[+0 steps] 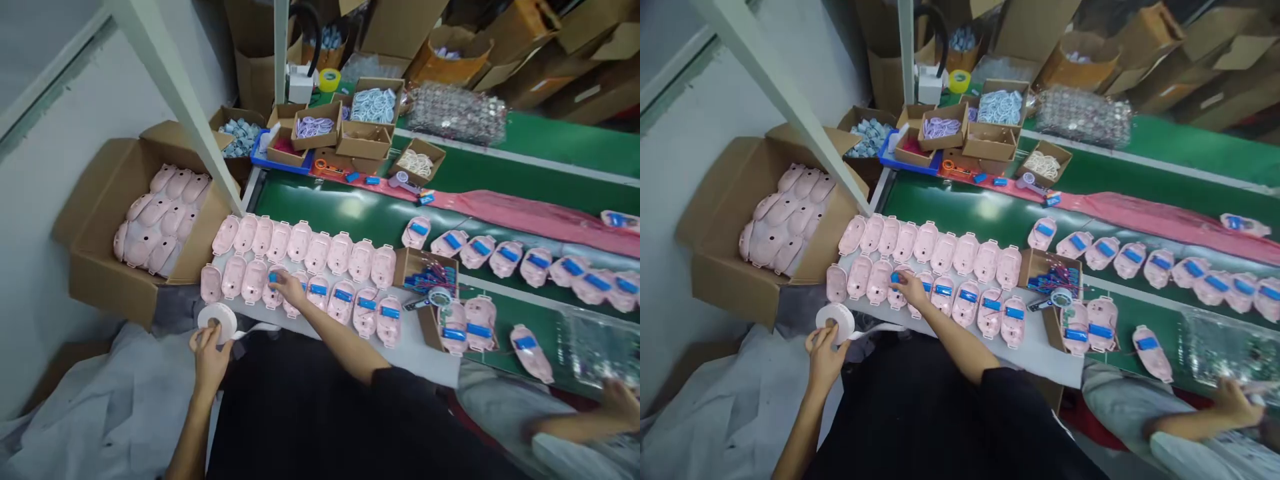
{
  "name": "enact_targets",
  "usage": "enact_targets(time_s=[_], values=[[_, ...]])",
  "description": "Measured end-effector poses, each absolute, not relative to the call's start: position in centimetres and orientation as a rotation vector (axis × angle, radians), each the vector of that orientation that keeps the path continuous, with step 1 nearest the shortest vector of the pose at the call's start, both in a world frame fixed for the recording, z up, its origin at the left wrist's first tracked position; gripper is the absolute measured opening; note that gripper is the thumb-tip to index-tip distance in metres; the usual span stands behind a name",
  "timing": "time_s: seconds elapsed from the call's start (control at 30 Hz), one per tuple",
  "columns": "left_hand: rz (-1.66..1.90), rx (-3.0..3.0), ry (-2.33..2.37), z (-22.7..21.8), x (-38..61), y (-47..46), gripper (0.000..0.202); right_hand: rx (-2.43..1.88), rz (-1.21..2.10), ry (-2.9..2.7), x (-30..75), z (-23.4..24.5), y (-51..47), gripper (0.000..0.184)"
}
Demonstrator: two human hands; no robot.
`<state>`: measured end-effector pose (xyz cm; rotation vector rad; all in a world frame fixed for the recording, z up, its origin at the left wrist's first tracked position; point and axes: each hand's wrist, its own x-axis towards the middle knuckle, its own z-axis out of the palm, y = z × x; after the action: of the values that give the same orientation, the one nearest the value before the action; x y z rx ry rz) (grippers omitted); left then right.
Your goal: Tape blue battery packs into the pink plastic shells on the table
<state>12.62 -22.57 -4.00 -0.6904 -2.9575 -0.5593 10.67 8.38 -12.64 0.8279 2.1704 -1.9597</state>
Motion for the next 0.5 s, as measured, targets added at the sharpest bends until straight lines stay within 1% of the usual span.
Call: enact_targets(time_s=[0.13, 0.23, 0.33, 0.5], values=[[-0.641, -0.733, -2.974, -5.9, 9.7, -26.5, 0.035, 0.631, -1.340, 2.495, 5.4, -14.6, 4.9, 0.044], [-0.679, -0.777, -3.006, -6.7, 7.5, -28.4, 0.036, 0.535, -1.034, 2.595, 3.3, -15.7, 4.1, 0.044], [-0.699, -0.825, -3.012, -7.2, 5.7, -29.8, 0.034, 0.459, -0.854, 2.587, 2.4, -16.5, 3.4, 0.040], [-0.798, -0.947, -2.989, -9.4, 3.5, -30.2, 0.031, 0.387, -0.710, 2.574, 1.9, -17.8, 2.3, 0.038]])
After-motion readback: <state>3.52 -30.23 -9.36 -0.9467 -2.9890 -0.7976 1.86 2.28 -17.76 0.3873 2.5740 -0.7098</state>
